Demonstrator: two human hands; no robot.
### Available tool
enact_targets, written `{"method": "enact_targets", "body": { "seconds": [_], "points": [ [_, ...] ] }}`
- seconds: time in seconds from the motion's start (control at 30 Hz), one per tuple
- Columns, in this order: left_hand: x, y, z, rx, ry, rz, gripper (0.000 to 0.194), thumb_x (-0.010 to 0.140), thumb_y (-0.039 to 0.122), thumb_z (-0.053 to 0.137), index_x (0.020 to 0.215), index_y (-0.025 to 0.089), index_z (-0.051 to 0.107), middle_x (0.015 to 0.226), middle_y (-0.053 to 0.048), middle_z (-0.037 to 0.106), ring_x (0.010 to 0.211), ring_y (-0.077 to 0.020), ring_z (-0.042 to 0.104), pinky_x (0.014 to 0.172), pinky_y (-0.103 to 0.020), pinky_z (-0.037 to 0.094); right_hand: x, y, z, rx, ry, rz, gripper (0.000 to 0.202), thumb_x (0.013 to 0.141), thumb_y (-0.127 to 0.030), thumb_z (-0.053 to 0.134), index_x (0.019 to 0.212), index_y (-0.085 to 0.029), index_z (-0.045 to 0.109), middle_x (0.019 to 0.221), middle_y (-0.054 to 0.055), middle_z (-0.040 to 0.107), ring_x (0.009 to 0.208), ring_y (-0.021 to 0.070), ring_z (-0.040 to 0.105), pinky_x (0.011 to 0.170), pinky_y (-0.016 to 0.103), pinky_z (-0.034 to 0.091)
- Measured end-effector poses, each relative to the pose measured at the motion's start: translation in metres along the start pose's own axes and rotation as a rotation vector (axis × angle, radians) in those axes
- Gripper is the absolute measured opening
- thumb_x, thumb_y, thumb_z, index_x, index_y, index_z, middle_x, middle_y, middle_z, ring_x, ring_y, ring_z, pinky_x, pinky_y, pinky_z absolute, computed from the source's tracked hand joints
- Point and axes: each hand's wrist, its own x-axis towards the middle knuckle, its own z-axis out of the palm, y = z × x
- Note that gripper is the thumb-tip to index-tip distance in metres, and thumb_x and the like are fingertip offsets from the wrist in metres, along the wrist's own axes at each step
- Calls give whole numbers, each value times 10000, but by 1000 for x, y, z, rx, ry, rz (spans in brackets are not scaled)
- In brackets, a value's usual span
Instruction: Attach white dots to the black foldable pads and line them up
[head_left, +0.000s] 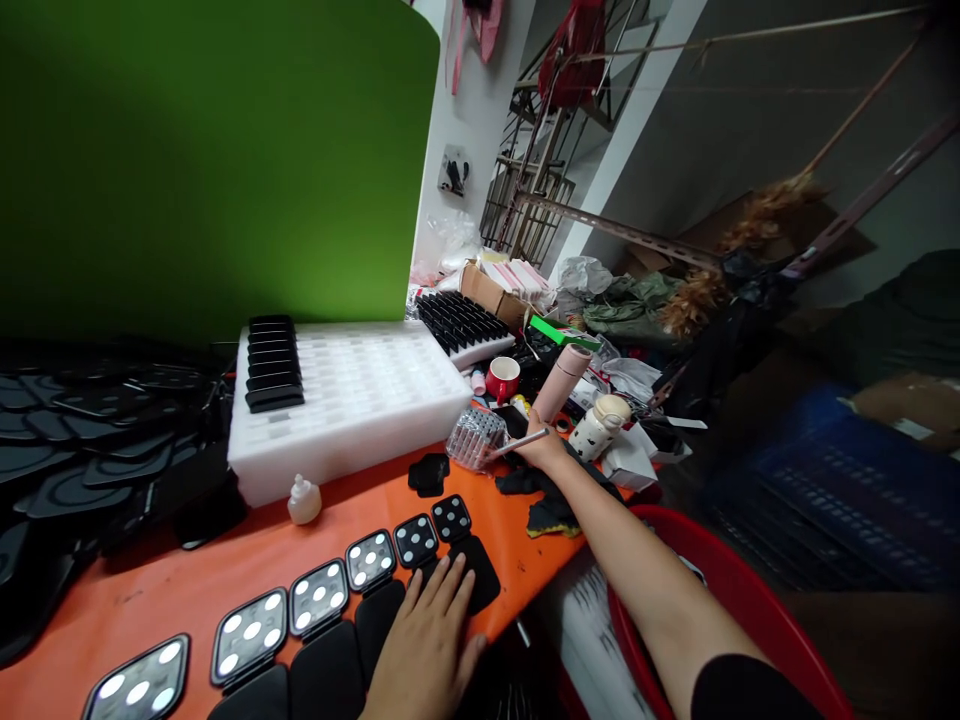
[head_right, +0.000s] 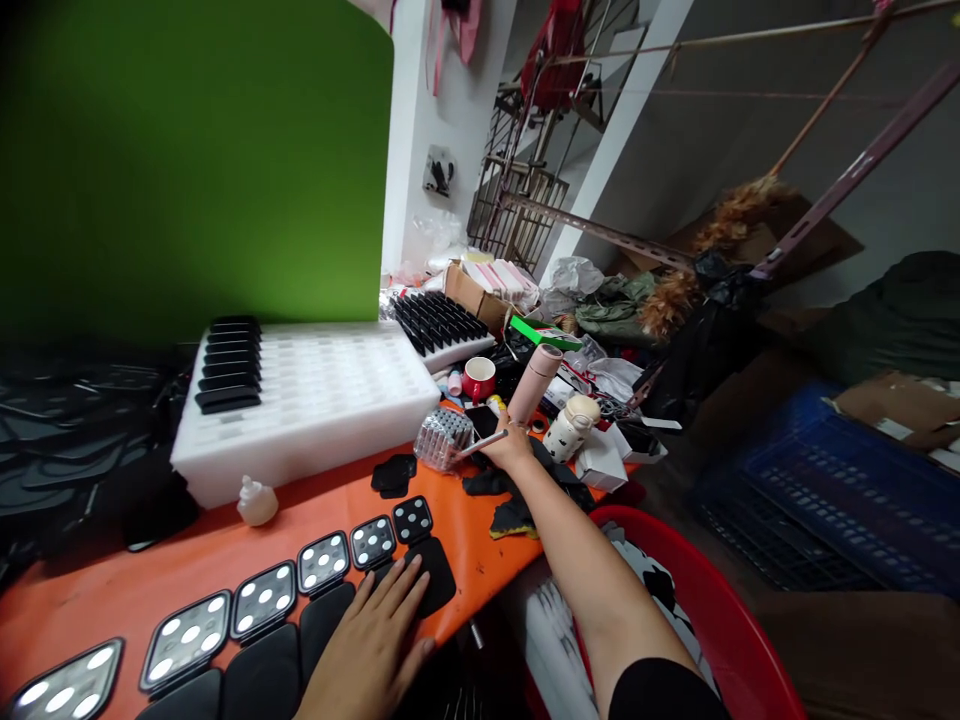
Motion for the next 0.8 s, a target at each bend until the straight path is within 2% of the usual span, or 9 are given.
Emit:
{"method": "enact_targets", "body": {
  "seconds": [0.13,0.23,0.33,0.4,0.47,0.57,0.7,0.8],
  "points": [
    [-1,-2,2,22,10,11,511,876,442,336,1348,249,304,1411,-29,274,1259,-266,335,987,-517,355,-44,22,-19,24,50,-22,724,702,-417,565,1313,-134,299,1141,149,562,1047,276,537,852,328,395],
    [-1,-3,7,49,28,26,507,878,440,330,1347,248,307,1409,-31,277,1253,-271,345,975,-517,369,-93,55,-27,52,87,0,749,720,-430,538,1343,-150,232,1154,125,559,1028,251,552,831,309,418],
    [-1,-3,11,82,72,41,516,877,441,337,1354,249,288,1407,-33,278,1242,-269,364,960,-503,389,-132,102,-32,129,219,154,767,714,-488,526,1341,-162,229,1142,105,567,1002,257,567,792,313,441],
    [-1,-4,13,109,100,53,513,876,441,341,1348,245,301,1403,-36,286,1233,-265,378,950,-495,401,-138,133,-39,125,251,337,788,713,-537,503,1342,-157,220,1124,101,581,969,261,585,768,318,450],
    [-1,-4,13,142,124,68,501,876,444,339,1334,241,332,1393,-39,305,1224,-261,392,938,-491,414,-127,158,-49,86,241,481,804,710,-559,488,1339,-132,226,1103,118,595,976,283,583,784,344,442],
    [-1,-6,14,197,161,93,497,875,459,334,1322,242,354,1381,-34,323,1213,-248,408,917,-468,441,-84,178,-63,37,238,566,800,703,-540,495,1306,-57,287,1105,209,577,1024,339,551,824,401,415],
    [-1,-8,15,262,205,123,515,873,477,328,1332,244,333,1377,-21,322,1202,-230,425,896,-431,466,-21,177,-66,16,237,598,776,655,-484,569,1244,-20,370,1107,281,547,1040,370,531,828,442,404],
    [0,-9,14,274,204,125,518,874,480,326,1337,247,323,1378,-21,317,1201,-227,425,893,-427,468,-1,172,-61,46,235,585,721,613,-447,621,1169,-22,451,1050,282,567,1028,378,533,828,466,399]
  ]
}}
